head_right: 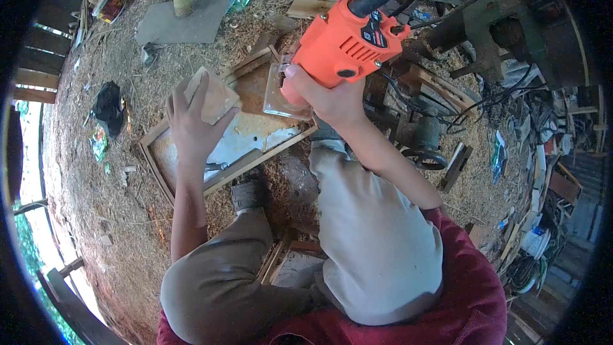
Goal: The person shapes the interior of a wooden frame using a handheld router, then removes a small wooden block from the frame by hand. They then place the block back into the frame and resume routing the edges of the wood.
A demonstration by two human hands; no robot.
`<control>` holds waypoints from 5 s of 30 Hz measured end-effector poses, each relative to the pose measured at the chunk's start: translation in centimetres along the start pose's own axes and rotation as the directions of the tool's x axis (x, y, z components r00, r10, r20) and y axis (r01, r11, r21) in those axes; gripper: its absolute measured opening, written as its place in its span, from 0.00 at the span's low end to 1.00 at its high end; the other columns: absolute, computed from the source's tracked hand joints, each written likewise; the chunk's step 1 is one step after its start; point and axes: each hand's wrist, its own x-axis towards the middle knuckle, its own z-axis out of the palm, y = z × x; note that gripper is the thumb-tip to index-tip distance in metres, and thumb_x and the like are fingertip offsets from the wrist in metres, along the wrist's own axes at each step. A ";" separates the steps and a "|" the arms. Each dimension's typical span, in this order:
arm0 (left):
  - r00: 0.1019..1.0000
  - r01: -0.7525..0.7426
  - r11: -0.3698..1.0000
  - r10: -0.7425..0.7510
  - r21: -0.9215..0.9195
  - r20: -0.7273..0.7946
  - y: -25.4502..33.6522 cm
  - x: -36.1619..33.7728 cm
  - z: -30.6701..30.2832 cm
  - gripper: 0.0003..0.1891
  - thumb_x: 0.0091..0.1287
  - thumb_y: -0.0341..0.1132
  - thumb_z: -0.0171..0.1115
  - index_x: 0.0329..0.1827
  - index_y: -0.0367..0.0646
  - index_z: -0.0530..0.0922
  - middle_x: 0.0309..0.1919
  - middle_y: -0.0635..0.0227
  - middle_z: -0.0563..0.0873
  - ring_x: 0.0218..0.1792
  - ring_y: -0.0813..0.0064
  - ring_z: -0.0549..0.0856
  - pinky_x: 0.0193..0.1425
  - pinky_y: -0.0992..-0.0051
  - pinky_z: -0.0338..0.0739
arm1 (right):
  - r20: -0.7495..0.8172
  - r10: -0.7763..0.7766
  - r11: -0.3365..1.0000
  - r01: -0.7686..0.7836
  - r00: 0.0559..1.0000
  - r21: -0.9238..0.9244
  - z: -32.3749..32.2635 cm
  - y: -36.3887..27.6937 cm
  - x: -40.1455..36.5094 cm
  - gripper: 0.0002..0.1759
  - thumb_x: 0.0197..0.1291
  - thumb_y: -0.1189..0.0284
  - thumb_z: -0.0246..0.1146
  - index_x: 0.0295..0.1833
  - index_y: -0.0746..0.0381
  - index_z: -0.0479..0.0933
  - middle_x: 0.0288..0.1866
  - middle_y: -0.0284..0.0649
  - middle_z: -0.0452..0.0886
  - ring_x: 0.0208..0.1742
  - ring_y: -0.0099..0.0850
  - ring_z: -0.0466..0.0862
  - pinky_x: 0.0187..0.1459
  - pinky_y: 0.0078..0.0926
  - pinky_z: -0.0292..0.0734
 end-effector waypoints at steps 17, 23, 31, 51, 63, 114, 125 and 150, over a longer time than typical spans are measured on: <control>0.940 -0.041 0.655 -0.230 -0.755 -0.251 -2.7 -2.1 2.3 0.55 0.59 0.58 0.78 0.81 0.39 0.56 0.67 0.56 0.68 0.67 0.57 0.75 0.73 0.53 0.72 | -0.011 -0.053 0.999 0.053 0.999 -0.001 0.9 -0.6 0.4 0.20 0.63 0.77 0.69 0.59 0.66 0.74 0.49 0.42 0.84 0.54 0.32 0.85 0.57 0.37 0.85; 0.995 -0.068 0.665 -0.007 -0.744 -0.097 -1.2 -3.2 2.8 0.55 0.51 0.52 0.83 0.75 0.42 0.56 0.67 0.52 0.66 0.70 0.57 0.69 0.73 0.51 0.69 | -0.007 -0.003 1.000 0.003 1.000 0.003 1.1 -0.6 0.0 0.20 0.64 0.75 0.67 0.60 0.67 0.74 0.52 0.45 0.83 0.58 0.36 0.85 0.62 0.41 0.83; 0.954 -0.017 0.976 0.081 -0.218 0.290 -1.7 -2.0 -3.2 0.45 0.46 0.43 0.81 0.72 0.47 0.74 0.69 0.50 0.73 0.75 0.43 0.71 0.86 0.36 0.51 | -0.003 -0.014 1.000 0.014 1.000 -0.027 0.7 -0.2 -0.4 0.22 0.64 0.76 0.67 0.62 0.67 0.73 0.55 0.45 0.82 0.60 0.37 0.85 0.62 0.42 0.83; 0.984 0.012 0.960 0.038 -0.280 0.171 2.5 -3.4 -0.5 0.56 0.45 0.64 0.83 0.74 0.40 0.71 0.69 0.52 0.75 0.74 0.45 0.71 0.86 0.37 0.49 | -0.031 -0.035 0.992 0.039 0.999 0.122 3.0 0.2 0.7 0.21 0.61 0.79 0.74 0.58 0.67 0.77 0.51 0.40 0.86 0.50 0.28 0.88 0.54 0.31 0.86; 0.987 0.100 0.903 -0.038 -0.417 0.154 1.9 -4.6 1.1 0.63 0.43 0.57 0.87 0.79 0.34 0.62 0.70 0.47 0.74 0.73 0.43 0.72 0.83 0.46 0.57 | 0.161 -0.148 0.989 0.150 0.976 0.003 5.5 2.9 1.8 0.22 0.62 0.79 0.71 0.61 0.67 0.74 0.53 0.42 0.84 0.53 0.33 0.86 0.57 0.36 0.84; 0.990 0.143 0.950 -0.139 -0.279 0.036 1.1 -6.1 2.9 0.56 0.37 0.64 0.85 0.67 0.37 0.74 0.61 0.57 0.79 0.69 0.55 0.74 0.79 0.49 0.58 | 0.301 -0.216 0.976 0.215 0.929 0.038 7.1 6.0 3.6 0.28 0.58 0.74 0.67 0.63 0.66 0.67 0.51 0.55 0.82 0.48 0.43 0.87 0.56 0.44 0.86; 0.988 0.146 0.945 -0.154 -0.292 -0.002 1.1 -6.2 3.0 0.56 0.35 0.64 0.86 0.67 0.40 0.74 0.62 0.58 0.79 0.69 0.55 0.74 0.78 0.50 0.57 | 0.259 -0.178 0.983 0.184 0.949 0.000 7.1 5.7 3.2 0.30 0.56 0.66 0.72 0.61 0.67 0.71 0.53 0.51 0.81 0.51 0.52 0.88 0.60 0.57 0.85; 0.990 0.135 0.923 -0.112 -0.360 0.083 0.8 -5.3 1.7 0.55 0.45 0.59 0.82 0.70 0.27 0.71 0.61 0.48 0.76 0.74 0.47 0.70 0.88 0.39 0.46 | 0.262 -0.157 0.986 0.166 0.952 -0.013 5.7 5.8 3.0 0.29 0.57 0.69 0.72 0.62 0.67 0.71 0.53 0.51 0.81 0.53 0.51 0.87 0.62 0.58 0.84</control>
